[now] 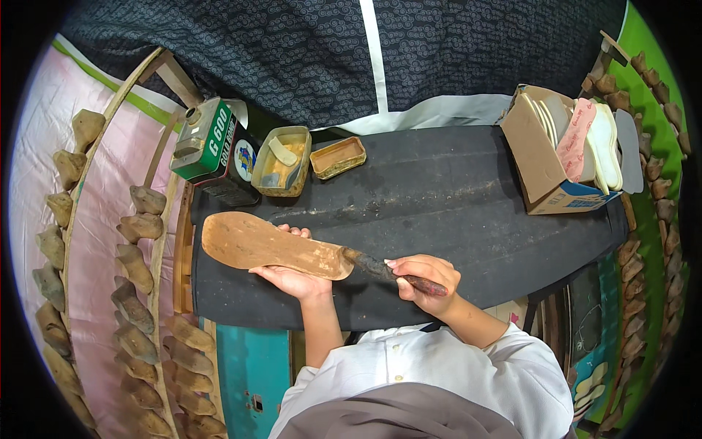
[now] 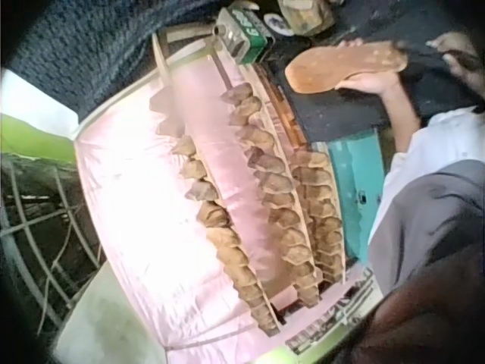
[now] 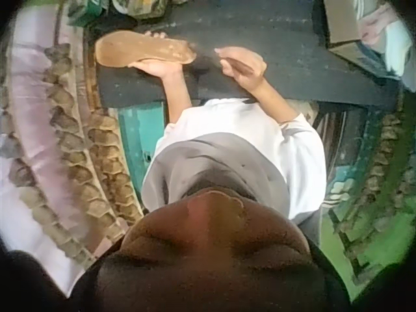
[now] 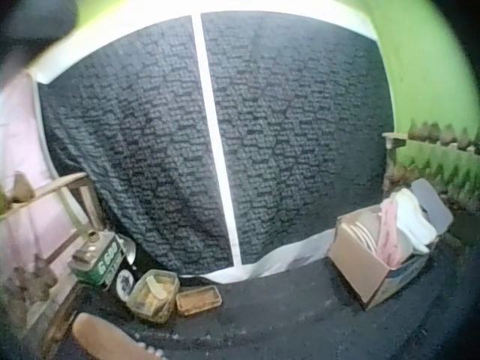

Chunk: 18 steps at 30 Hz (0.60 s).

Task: The person takes shoe soles from a box, applies adhesive to each sole with a brush, and places the soles into a basket.

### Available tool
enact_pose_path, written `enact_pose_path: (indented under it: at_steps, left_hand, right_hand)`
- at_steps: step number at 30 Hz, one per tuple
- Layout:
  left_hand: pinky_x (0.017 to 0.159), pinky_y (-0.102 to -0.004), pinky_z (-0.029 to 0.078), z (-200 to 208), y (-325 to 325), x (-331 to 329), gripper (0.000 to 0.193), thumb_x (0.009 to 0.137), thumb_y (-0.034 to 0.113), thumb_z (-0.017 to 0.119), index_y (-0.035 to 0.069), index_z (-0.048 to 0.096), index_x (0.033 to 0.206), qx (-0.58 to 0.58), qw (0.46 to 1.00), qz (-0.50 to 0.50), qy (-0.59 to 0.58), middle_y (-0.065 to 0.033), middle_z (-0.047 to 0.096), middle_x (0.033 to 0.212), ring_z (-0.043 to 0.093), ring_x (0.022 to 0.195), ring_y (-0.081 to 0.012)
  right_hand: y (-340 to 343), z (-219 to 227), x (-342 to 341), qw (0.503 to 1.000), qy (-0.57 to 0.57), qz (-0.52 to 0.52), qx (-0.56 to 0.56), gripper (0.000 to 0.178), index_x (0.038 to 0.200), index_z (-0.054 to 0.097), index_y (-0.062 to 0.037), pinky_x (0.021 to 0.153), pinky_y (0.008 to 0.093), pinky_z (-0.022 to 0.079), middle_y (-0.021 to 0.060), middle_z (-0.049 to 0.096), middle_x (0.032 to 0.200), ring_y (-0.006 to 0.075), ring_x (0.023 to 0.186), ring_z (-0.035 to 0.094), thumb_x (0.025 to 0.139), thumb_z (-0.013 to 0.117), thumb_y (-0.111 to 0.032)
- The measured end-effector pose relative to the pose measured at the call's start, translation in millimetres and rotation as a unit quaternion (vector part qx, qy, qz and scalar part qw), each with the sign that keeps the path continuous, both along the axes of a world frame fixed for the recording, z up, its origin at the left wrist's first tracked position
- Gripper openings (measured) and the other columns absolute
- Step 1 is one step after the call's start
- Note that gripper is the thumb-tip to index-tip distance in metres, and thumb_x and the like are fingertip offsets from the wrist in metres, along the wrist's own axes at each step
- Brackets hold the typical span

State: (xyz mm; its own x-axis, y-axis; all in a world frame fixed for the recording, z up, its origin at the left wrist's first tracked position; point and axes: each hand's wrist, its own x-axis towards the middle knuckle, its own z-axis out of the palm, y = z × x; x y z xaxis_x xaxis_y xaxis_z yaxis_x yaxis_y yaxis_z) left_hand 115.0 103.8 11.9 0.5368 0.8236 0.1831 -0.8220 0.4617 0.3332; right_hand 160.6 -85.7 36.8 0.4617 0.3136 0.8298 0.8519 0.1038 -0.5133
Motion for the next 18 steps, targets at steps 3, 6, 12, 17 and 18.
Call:
enact_pose_path:
  at_steps: [3, 6, 12, 17, 18]
  left_hand:
    - [0.076, -0.0366, 0.044, 0, 0, -1, 0.075, 0.083, 0.069, 0.030, 0.006, 0.042, 0.121, -0.004, 1.000, 0.005, 0.010, -0.0124, 0.053, 0.101, 0.051, 0.082, -0.0236]
    - [0.076, -0.0366, 0.045, -5, 0, -2, 0.075, 0.083, 0.069, 0.030, 0.006, 0.042, 0.122, -0.016, 1.000, 0.000, 0.013, -0.0125, 0.053, 0.101, 0.051, 0.081, -0.0234]
    - [0.074, -0.0370, 0.046, -3, 0, -1, 0.076, 0.082, 0.070, 0.029, 0.007, 0.042, 0.123, -0.026, 0.998, 0.039, 0.034, -0.0128, 0.053, 0.101, 0.053, 0.079, -0.0241]
    - [0.073, -0.0391, 0.047, 4, -6, -3, 0.074, 0.085, 0.068, 0.025, 0.006, 0.042, 0.122, -0.017, 0.996, 0.079, 0.033, -0.0132, 0.053, 0.104, 0.053, 0.081, -0.0254]
    - [0.073, -0.0390, 0.047, 5, -6, -1, 0.075, 0.084, 0.069, 0.025, 0.008, 0.041, 0.123, -0.025, 0.995, 0.093, 0.037, -0.0133, 0.053, 0.104, 0.054, 0.080, -0.0256]
  right_hand:
    - [2, -1, 0, 1.000, -0.007, 0.000, 0.002, 0.013, 0.082, 0.060, -0.0031, 0.060, 0.0276, 0.054, 0.0091, 0.066, 0.077, 0.0210, 0.069, 0.067, 0.078, 0.067, -0.014]
    - [6, 3, 1, 1.000, -0.018, 0.005, 0.004, 0.013, 0.082, 0.060, -0.0031, 0.060, 0.0276, 0.054, 0.0088, 0.066, 0.077, 0.0207, 0.069, 0.066, 0.078, 0.066, -0.014]
    - [6, -4, -2, 1.000, 0.001, -0.009, -0.012, 0.012, 0.083, 0.060, -0.0031, 0.059, 0.0279, 0.054, 0.0091, 0.066, 0.078, 0.0207, 0.068, 0.066, 0.077, 0.066, -0.012]
    - [8, -1, -8, 0.999, -0.017, 0.050, -0.009, 0.013, 0.083, 0.060, -0.0025, 0.059, 0.0281, 0.055, 0.0098, 0.066, 0.077, 0.0209, 0.067, 0.066, 0.077, 0.068, -0.010]
    - [8, -2, -9, 0.997, 0.000, 0.072, -0.010, 0.014, 0.084, 0.060, -0.0022, 0.059, 0.0281, 0.055, 0.0102, 0.066, 0.077, 0.0209, 0.067, 0.066, 0.076, 0.068, -0.010]
